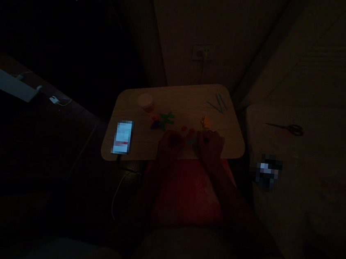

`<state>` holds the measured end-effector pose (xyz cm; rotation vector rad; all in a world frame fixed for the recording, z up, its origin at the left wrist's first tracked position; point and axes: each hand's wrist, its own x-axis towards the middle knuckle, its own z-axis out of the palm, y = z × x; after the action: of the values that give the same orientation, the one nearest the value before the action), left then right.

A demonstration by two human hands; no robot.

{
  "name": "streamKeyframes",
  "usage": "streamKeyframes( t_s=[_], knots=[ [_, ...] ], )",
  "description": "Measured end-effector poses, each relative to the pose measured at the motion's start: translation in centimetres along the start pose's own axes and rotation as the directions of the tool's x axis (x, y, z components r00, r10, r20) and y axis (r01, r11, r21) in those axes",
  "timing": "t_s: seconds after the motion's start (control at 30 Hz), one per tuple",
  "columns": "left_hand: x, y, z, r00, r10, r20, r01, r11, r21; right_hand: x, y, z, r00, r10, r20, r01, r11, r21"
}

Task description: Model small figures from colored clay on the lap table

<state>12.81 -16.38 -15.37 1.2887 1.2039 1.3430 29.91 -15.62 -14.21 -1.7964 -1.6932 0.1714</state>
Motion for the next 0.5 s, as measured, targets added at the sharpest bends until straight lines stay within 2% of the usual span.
streamKeyframes(
  t_s=[0.17, 0.5],
  knots=[
    [0.00, 0.14, 0.42, 0.999, -0.021, 0.028, 0.023, 0.997, -0.068, -0.08, -0.32, 0.21, 1.000, -0.013, 0.005, 0.013, 0.999, 0.032],
    [-0.18, -0.01, 0.18, 0.999, -0.048, 0.004, 0.048, 0.998, -0.028, 0.18, -0.64, 0.18, 0.999, 0.000, 0.047, 0.000, 1.000, 0.014]
  ],
)
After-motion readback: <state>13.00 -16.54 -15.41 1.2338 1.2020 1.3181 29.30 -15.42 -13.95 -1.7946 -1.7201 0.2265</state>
